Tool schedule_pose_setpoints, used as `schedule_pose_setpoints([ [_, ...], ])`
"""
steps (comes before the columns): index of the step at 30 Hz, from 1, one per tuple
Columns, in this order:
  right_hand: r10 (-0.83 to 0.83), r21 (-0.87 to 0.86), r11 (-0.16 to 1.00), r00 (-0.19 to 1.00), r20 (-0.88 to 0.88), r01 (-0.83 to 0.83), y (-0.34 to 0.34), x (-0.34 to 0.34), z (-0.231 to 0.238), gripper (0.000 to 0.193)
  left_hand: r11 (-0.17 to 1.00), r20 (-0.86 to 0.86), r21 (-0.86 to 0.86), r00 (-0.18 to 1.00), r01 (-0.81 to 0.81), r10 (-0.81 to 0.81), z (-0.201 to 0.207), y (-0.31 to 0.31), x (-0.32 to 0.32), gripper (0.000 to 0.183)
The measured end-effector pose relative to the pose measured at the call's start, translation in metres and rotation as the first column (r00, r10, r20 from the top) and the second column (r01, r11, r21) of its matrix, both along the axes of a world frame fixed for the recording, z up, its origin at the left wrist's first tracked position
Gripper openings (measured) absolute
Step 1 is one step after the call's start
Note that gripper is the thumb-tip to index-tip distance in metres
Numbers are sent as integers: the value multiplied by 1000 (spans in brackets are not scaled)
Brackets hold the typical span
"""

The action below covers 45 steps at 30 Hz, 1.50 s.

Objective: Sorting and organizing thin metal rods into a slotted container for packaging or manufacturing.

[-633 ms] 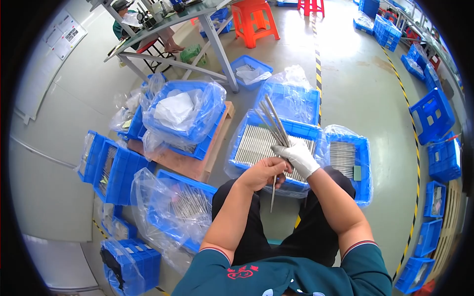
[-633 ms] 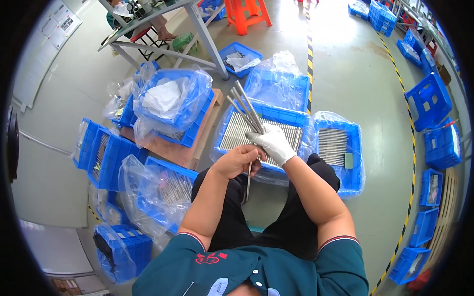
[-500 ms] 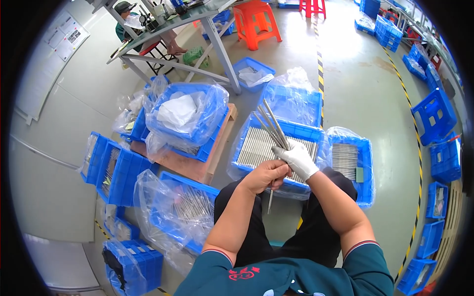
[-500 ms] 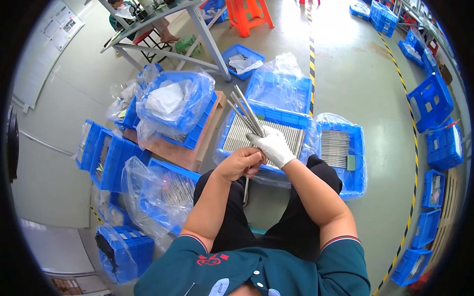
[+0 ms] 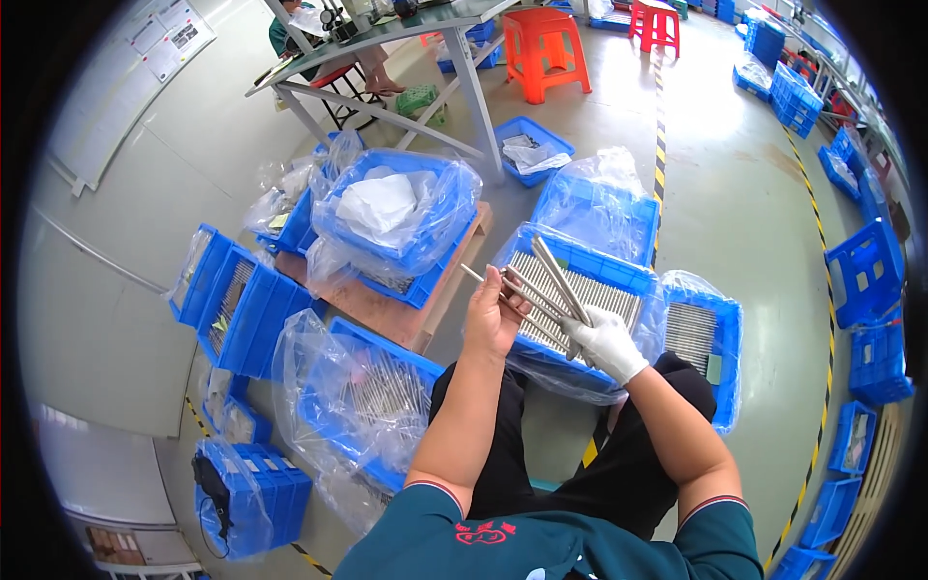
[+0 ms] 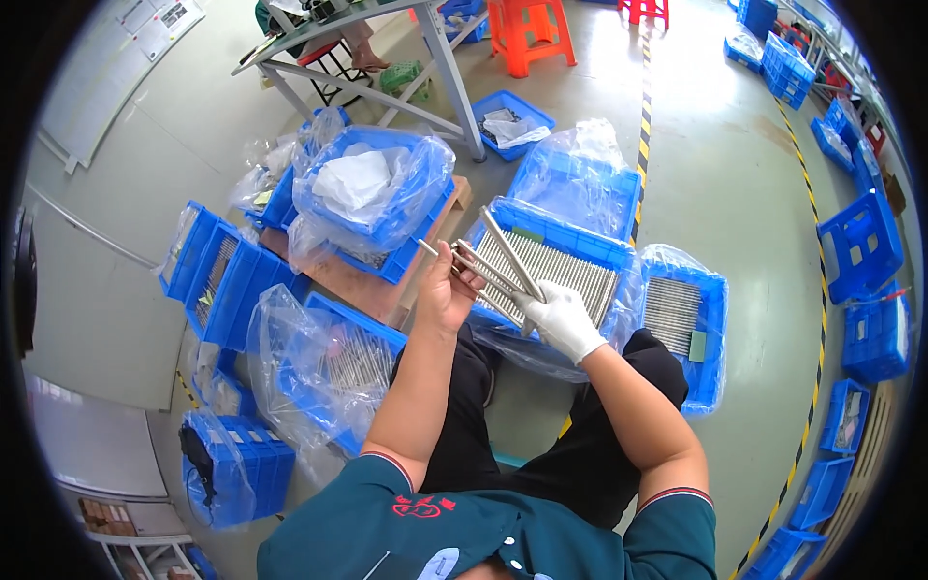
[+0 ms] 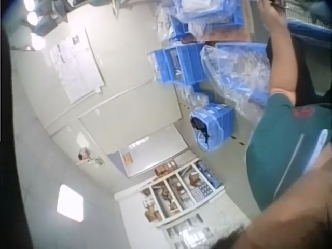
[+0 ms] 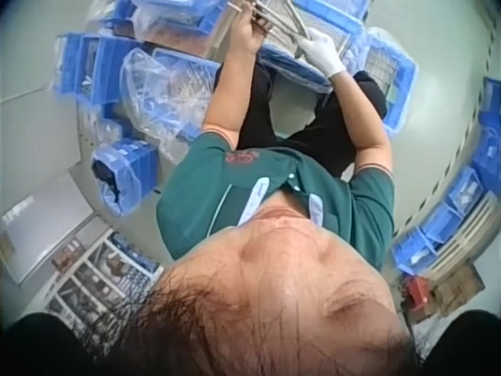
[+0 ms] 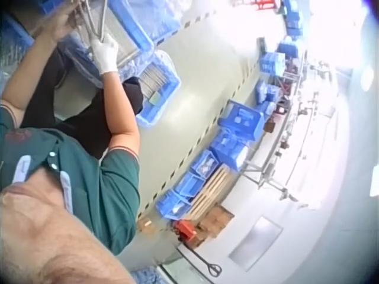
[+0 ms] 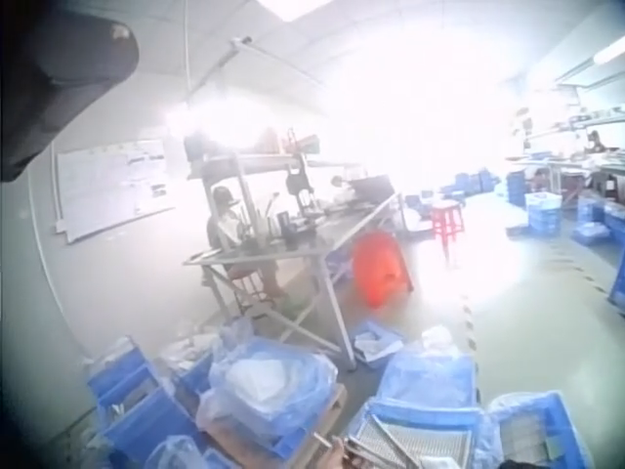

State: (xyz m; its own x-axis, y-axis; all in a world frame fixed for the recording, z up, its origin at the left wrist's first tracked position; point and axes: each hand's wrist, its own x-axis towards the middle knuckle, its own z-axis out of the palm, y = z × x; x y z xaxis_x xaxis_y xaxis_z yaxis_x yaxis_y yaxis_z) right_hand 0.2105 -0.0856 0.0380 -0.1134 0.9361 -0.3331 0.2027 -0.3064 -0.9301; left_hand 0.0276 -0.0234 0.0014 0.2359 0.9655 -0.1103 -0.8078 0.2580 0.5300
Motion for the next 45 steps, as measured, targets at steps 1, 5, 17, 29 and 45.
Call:
schedule_pose_setpoints([
  [1,1,0,1000,1000,-1,-1,0,0,0,25,1000,19,4,1000,10,-10,-2,0,0,32],
  [5,-62,45,997,997,-50,64,2,1,-3,21,1000,29,-7,999,14,-14,-7,-1,1,32],
  [17,-235,-10,969,909,-343,247,14,-7,3,18,989,-351,-31,925,144,-146,-18,-32,46,25],
  [29,-315,58,944,940,-129,324,22,5,-5,17,994,-416,49,907,95,-66,-13,-29,39,28],
  [45,-569,-45,785,692,-444,617,70,65,-29,28,666,-257,-218,616,714,-744,-4,-53,43,30],
])
